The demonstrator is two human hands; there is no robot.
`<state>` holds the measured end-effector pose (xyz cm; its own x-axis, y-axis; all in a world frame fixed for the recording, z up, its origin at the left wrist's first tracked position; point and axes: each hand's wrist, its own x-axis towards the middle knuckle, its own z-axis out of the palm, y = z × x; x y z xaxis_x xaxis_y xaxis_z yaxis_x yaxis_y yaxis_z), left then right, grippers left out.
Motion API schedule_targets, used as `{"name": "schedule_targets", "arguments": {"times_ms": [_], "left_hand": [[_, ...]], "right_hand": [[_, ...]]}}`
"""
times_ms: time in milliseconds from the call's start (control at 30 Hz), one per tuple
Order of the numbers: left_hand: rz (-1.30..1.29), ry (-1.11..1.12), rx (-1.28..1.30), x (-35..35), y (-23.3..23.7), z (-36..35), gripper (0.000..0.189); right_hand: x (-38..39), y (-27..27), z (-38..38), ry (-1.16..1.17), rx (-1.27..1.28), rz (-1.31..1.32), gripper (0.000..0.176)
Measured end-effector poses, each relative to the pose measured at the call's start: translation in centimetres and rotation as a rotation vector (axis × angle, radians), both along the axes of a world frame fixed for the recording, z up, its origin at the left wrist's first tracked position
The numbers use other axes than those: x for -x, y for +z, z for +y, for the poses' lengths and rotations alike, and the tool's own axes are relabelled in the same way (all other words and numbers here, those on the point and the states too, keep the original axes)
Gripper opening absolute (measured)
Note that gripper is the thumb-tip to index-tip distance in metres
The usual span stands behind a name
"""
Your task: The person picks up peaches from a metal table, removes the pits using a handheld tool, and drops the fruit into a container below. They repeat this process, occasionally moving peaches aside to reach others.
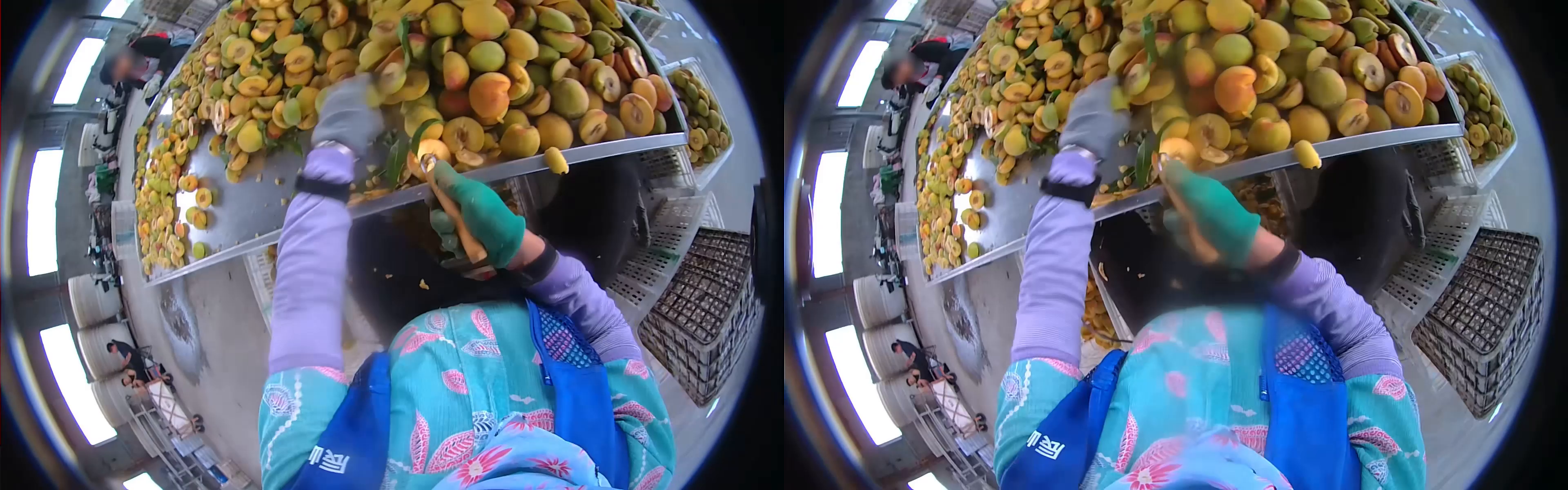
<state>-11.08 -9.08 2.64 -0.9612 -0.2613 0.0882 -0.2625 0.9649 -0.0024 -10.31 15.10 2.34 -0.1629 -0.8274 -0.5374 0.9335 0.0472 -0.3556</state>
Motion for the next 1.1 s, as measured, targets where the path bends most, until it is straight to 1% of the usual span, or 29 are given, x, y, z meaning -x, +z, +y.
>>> {"name": "schedule_targets", "arguments": {"times_ms": [33,67,100,133,167,200,233,267,333,433,533,600,667,733,767,800,833,867,900,967,1000,1100], "left_hand": [[0.079,0.098,-0.579,-1.4,0.4,0.0,0.056],[0.238,0.24,-1.127,-2.8,0.9,0.1,0.054],[0.377,0.206,-1.518,-4.6,0.4,-0.1,0.054],[0.455,0.142,-1.802,-6.2,1.1,1.4,0.049],[0.452,0.1,-2.043,-7.5,1.9,3.1,0.046],[0.589,0.093,-1.788,-7.9,0.2,3.7,0.042],[0.64,0.079,-1.654,-8.2,-0.4,4.5,0.039],[0.689,0.076,-1.515,-8.5,-1.0,5.2,0.037],[0.652,0.049,-1.479,-9.0,1.0,7.1,0.043],[0.735,0.126,-1.504,-8.7,0.2,7.1,0.039],[0.645,0.029,-0.852,-9.2,0.8,7.2,0.032],[0.741,0.008,-0.944,-9.3,0.9,7.6,0.028],[0.672,0.027,-0.906,-9.6,1.0,7.4,0.024],[0.436,0.078,-0.748,-9.7,1.2,6.5,0.021],[0.45,-0.017,-0.729,-9.6,1.1,6.1,0.02],[0.463,-0.111,-0.708,-9.4,0.9,5.8,0.019],[0.475,-0.203,-0.683,-9.3,0.6,5.6,0.018],[0.631,-0.195,-0.841,-9.2,0.0,5.9,0.016],[0.776,-0.09,-0.945,-9.2,-0.6,7.0,0.017],[1.068,0.131,-1.143,-8.9,-1.9,9.5,0.02],[1.123,0.266,-1.221,-9.0,-2.0,10.3,0.023],[0.937,0.342,-1.122,-9.7,-2.1,9.8,0.035]], "right_hand": [[0.4,0.1,-0.2,-0.014,-0.036,0.274,0.036],[0.5,0.2,-0.5,-0.019,-0.075,0.534,0.036],[0.5,0.2,-1.0,-0.015,-0.11,0.793,0.035],[0.4,-0.5,-2.0,-0.016,-0.107,1.008,0.035],[0.2,-1.1,-2.9,-0.032,-0.124,1.226,0.035],[-0.2,-0.8,-3.5,-0.082,-0.101,1.376,0.035],[-0.5,-0.7,-3.9,-0.136,-0.085,1.528,0.035],[-0.6,-0.8,-4.1,-0.102,-0.138,1.596,0.036],[-0.9,-0.9,-4.1,-0.13,-0.155,1.666,0.035],[-1.2,-0.8,-3.9,-0.148,-0.175,1.722,0.034],[-1.4,-0.6,-3.7,-0.107,-0.164,1.752,0.03],[-1.6,-0.8,-3.8,-0.093,-0.135,1.807,0.029],[-1.8,-1.5,-3.9,-0.114,-0.098,1.895,0.032],[-1.8,-2.3,-3.7,-0.02,-0.095,1.817,0.032],[-1.6,-2.8,-3.6,0.019,-0.101,1.781,0.031],[-1.7,-2.8,-3.6,0.009,-0.111,1.742,0.033],[-1.7,-2.7,-3.6,-0.023,-0.138,1.639,0.034],[-1.9,-2.4,-3.7,-0.055,-0.161,1.532,0.035],[-2.2,-2.0,-4.0,-0.089,-0.179,1.421,0.036],[-3.7,-2.6,-4.3,-0.024,-0.148,1.19,0.04],[-4.3,-2.9,-4.3,-0.073,-0.088,1.242,0.041],[-3.8,-2.6,-3.8,0.084,-0.039,1.044,0.041]]}}
